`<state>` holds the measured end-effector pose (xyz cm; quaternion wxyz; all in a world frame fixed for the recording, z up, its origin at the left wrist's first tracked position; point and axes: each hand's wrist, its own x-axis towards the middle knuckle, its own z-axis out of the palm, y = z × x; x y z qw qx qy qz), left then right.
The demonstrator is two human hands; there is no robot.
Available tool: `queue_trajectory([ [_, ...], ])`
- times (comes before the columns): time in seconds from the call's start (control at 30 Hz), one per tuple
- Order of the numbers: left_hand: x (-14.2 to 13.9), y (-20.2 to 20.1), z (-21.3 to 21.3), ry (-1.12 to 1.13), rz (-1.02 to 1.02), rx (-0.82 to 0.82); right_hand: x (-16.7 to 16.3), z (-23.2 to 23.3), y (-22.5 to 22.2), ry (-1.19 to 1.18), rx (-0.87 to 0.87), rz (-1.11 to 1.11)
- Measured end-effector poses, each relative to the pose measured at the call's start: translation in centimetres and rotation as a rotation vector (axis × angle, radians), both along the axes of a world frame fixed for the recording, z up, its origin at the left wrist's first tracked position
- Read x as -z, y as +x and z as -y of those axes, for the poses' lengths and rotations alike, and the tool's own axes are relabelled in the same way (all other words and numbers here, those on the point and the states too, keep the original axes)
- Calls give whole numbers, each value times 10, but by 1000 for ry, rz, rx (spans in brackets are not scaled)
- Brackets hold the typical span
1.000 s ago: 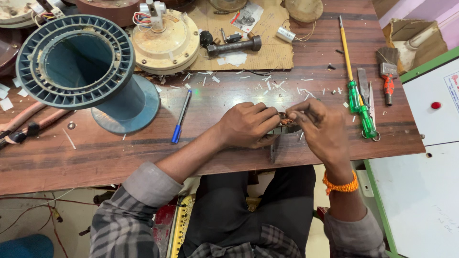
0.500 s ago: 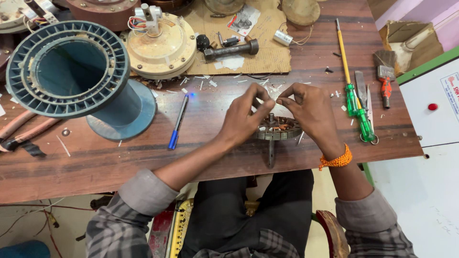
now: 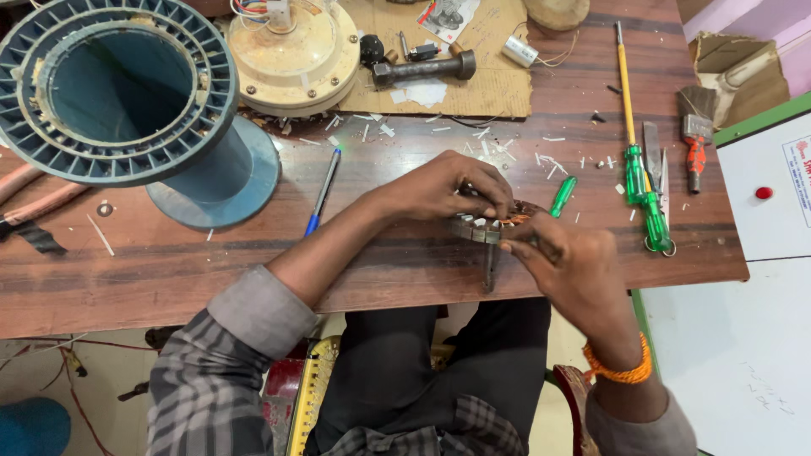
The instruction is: The person sits at a workbench and winds copper wire coils into the slots of a fan motor stator, pressing each coil down by hand and using a small screwdriver to seat the windings. They rotate the stator as they work around its slots, fitting the wire into place slot by slot.
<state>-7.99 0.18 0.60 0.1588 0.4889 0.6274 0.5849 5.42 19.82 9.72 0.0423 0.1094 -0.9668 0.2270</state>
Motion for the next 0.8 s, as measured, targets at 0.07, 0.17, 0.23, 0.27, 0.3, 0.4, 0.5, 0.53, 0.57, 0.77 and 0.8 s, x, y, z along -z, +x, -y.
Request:
queue_trajectory([
  [0.07,-3,-1,0,-51,-16,-8,7,1,14,-67,-60,-90],
  [0.17,-8,1,3,-35,28,42,28,3,26,-50,-98,-200],
  [0.23,-15,3,6,-81,48,65,49,4,31,-34,-84,-228],
  [0.27,-19,4,7,-104,57,77,61,4,32,-41,-66,-228],
  [0.3,-23,8,9,-156,17,46,73,4,34,-49,-47,-229],
  [0.4,-33,26,9,-269,-183,-86,105,-1,43,-183,3,-266],
  [0.5,-38,43,-1,-317,-429,-264,123,-12,50,-339,214,-82],
  [0.53,-39,47,-3,-347,-436,-306,124,-17,51,-457,214,-89],
  [0.57,-39,50,-5,-377,-441,-348,122,-25,50,-575,212,-95],
  [0.77,-34,52,-3,-308,-664,-340,70,-43,45,-510,258,-181],
  [0.8,-33,51,-3,-307,-698,-339,59,-41,43,-451,189,-213],
])
